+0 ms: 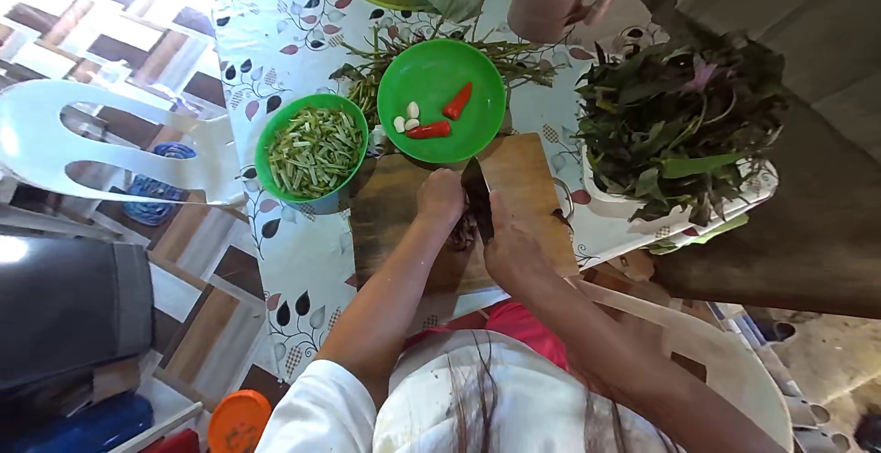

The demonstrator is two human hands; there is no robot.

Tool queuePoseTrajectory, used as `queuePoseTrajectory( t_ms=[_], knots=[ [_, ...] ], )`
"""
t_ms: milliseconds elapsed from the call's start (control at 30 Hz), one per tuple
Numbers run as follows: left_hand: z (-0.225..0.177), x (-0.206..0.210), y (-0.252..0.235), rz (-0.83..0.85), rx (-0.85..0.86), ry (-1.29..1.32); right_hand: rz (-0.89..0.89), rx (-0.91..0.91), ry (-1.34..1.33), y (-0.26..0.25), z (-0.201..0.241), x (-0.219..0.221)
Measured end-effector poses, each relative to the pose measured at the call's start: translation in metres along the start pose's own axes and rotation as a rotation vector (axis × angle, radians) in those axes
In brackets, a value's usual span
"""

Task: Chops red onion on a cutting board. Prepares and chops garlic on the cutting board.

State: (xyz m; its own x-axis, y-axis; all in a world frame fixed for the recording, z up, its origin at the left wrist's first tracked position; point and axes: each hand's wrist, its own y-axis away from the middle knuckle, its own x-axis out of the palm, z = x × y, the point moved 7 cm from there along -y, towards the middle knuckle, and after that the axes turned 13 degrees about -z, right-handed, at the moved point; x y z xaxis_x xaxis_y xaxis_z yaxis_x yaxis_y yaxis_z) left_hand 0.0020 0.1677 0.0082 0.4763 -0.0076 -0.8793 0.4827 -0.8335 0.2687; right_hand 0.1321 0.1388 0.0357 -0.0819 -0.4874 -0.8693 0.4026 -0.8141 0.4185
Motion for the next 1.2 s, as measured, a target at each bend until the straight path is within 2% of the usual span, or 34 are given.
queuePoseTrajectory(
  t_ms=[100,267,367,467,600,767,933,1100,1200],
  knots=[
    [-0.003,0.000,-0.001,0.011,0.002,-0.068,0.038,0.021,0.031,-0.006,0.003,0.003],
    [-0.001,0.000,-0.002,0.009,0.078,-0.071,-0.036,0.012,-0.111,-0.020,-0.005,0.002],
    [0.016,-0.009,-0.001,-0.018,0.117,0.083,-0.184,-0.076,-0.307,-0.010,-0.025,-0.006],
    [0.042,-0.024,0.016,-0.025,0.042,0.247,-0.339,-0.107,-0.332,-0.001,-0.046,-0.014],
    [0.063,-0.018,0.045,-0.002,-0.076,0.300,-0.274,-0.025,-0.191,-0.004,-0.051,-0.008],
    [0.062,-0.001,0.055,-0.079,-0.180,0.416,-0.113,-0.104,0.004,0.003,-0.017,0.003],
    [0.073,0.002,0.057,-0.097,-0.149,0.592,-0.125,-0.159,-0.054,0.011,-0.008,0.001],
    [0.057,0.003,0.062,-0.179,-0.031,0.580,-0.174,-0.207,-0.158,0.016,-0.005,0.003],
    [0.043,0.000,0.063,-0.165,-0.021,0.517,-0.108,-0.196,-0.129,0.016,0.001,0.009]
  ],
)
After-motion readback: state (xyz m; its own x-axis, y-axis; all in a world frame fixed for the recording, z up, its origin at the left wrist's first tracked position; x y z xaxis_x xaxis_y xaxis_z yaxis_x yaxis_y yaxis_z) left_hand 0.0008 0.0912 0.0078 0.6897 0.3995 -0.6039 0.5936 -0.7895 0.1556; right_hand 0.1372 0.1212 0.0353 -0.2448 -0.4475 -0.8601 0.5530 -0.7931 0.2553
